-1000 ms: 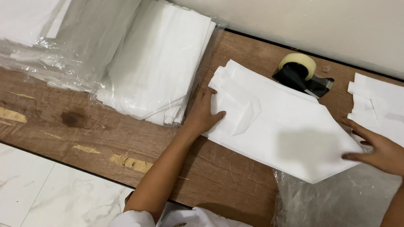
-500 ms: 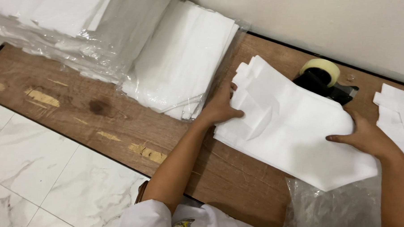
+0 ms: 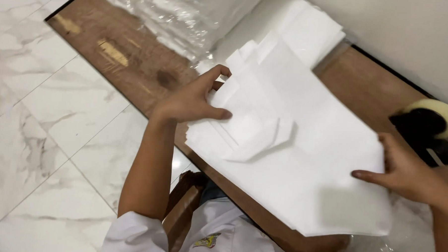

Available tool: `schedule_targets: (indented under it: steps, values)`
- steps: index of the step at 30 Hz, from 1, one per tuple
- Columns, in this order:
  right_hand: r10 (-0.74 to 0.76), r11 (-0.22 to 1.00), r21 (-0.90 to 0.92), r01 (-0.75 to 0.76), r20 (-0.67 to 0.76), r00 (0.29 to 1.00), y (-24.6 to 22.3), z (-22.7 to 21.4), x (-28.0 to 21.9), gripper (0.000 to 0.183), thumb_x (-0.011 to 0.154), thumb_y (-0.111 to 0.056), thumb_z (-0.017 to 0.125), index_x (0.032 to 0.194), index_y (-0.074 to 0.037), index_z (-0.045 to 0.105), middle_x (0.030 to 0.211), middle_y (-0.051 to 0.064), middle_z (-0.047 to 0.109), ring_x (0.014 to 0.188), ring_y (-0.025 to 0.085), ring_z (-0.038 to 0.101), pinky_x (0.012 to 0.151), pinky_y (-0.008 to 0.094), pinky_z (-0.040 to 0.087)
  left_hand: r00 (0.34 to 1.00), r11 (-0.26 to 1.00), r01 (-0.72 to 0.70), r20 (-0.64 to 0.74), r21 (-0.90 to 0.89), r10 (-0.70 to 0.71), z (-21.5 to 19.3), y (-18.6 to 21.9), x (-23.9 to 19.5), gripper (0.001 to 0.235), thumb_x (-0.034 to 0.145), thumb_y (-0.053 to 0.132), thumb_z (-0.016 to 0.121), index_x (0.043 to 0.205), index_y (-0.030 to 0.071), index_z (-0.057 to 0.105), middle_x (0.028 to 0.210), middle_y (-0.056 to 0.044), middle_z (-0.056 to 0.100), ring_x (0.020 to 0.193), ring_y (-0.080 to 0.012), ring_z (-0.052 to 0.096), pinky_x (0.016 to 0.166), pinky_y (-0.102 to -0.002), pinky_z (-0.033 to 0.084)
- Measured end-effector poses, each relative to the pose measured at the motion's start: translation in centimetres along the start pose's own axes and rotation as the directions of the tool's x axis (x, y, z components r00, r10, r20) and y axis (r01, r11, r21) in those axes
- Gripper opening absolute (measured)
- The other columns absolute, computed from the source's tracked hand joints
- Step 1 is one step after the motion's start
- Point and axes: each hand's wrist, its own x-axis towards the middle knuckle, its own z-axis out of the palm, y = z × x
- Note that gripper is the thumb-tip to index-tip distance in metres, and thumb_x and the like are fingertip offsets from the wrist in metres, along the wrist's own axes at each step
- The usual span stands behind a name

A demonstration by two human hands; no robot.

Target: Folding white bags and placing them into clear plastic sleeves for packaging.

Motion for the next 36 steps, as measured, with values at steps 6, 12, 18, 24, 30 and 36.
schedule_targets:
  steps: [6,12,18,24,30,36]
  values:
    - [0.270,0.819,-0.564,-0.106,0.215,0.938,-11.4,4.5,1.1,0.075,0.086,-0.037,0.058,0.147,-0.026,0.017,0.131,0.015,0.054,0.121,0.038,0.054,0.098,0.048,0.047,0.998,0.998,0.041,-0.053,0.055,-0.038,-1.2,-11.2,1.7,0.078,0.066,0.023,0.076,0.134,0.017,0.038,0.127,-0.004,0.052,0.117,-0.0174,0.049,0.095,-0.029,0.041]
    - [-0.911,0.274,-0.679,0.681,0.043,0.410,-13.1,9.3,3.6,0.045,0.085,-0.035,0.059,0.123,-0.012,0.059,0.114,0.013,0.061,0.101,0.028,0.062,0.079,0.041,0.050,0.996,0.997,-0.009,-0.090,0.082,0.017,-1.3,-13.2,1.3,0.077,0.068,0.025,0.073,0.136,0.016,0.037,0.136,-0.003,0.046,0.116,-0.0206,0.048,0.093,-0.031,0.039]
    - [-0.541,0.031,-0.685,0.728,0.601,0.588,-18.4,15.1,6.9,0.066,0.088,-0.028,0.047,0.148,-0.019,0.020,0.150,0.009,0.024,0.141,0.029,0.018,0.107,0.050,0.021,0.967,0.978,-0.199,-0.152,0.063,0.206,-1.1,-13.9,1.2,0.066,0.071,0.014,0.074,0.131,0.006,0.047,0.122,-0.026,0.058,0.116,-0.0435,0.054,0.095,-0.055,0.046]
    - [-0.722,0.128,-0.656,0.744,0.452,0.523,-15.3,17.7,10.2,0.052,0.083,-0.020,0.054,0.134,-0.021,0.044,0.105,0.000,0.048,0.121,0.028,0.040,0.095,0.050,0.035,0.949,0.977,-0.205,-0.230,0.063,0.214,-0.1,-12.9,0.3,0.070,0.074,0.011,0.071,0.137,0.002,0.041,0.128,-0.027,0.052,0.118,-0.0430,0.052,0.098,-0.055,0.044]
    - [-0.927,0.191,-0.573,0.797,0.162,0.339,-13.1,19.6,11.9,0.011,0.075,-0.022,0.058,0.086,-0.021,0.056,0.097,-0.003,0.045,0.113,0.023,0.043,0.081,0.041,0.035,0.758,0.919,-0.255,-0.528,0.300,0.383,2.6,-16.1,0.8,0.059,0.075,0.026,0.079,0.125,0.010,0.051,0.126,-0.018,0.040,0.118,-0.0406,0.049,0.098,-0.051,0.046]
    - [-0.861,0.289,0.201,0.936,-0.374,0.346,-12.5,18.5,12.5,0.016,0.063,0.005,0.050,0.072,-0.008,0.051,0.065,0.004,0.052,0.079,0.033,0.059,0.074,0.046,0.049,0.714,0.817,-0.524,-0.400,0.239,0.575,3.0,-18.2,-0.4,0.082,0.062,0.071,0.067,0.117,0.010,0.062,0.114,-0.011,0.061,0.118,-0.0332,0.053,0.107,-0.049,0.035]
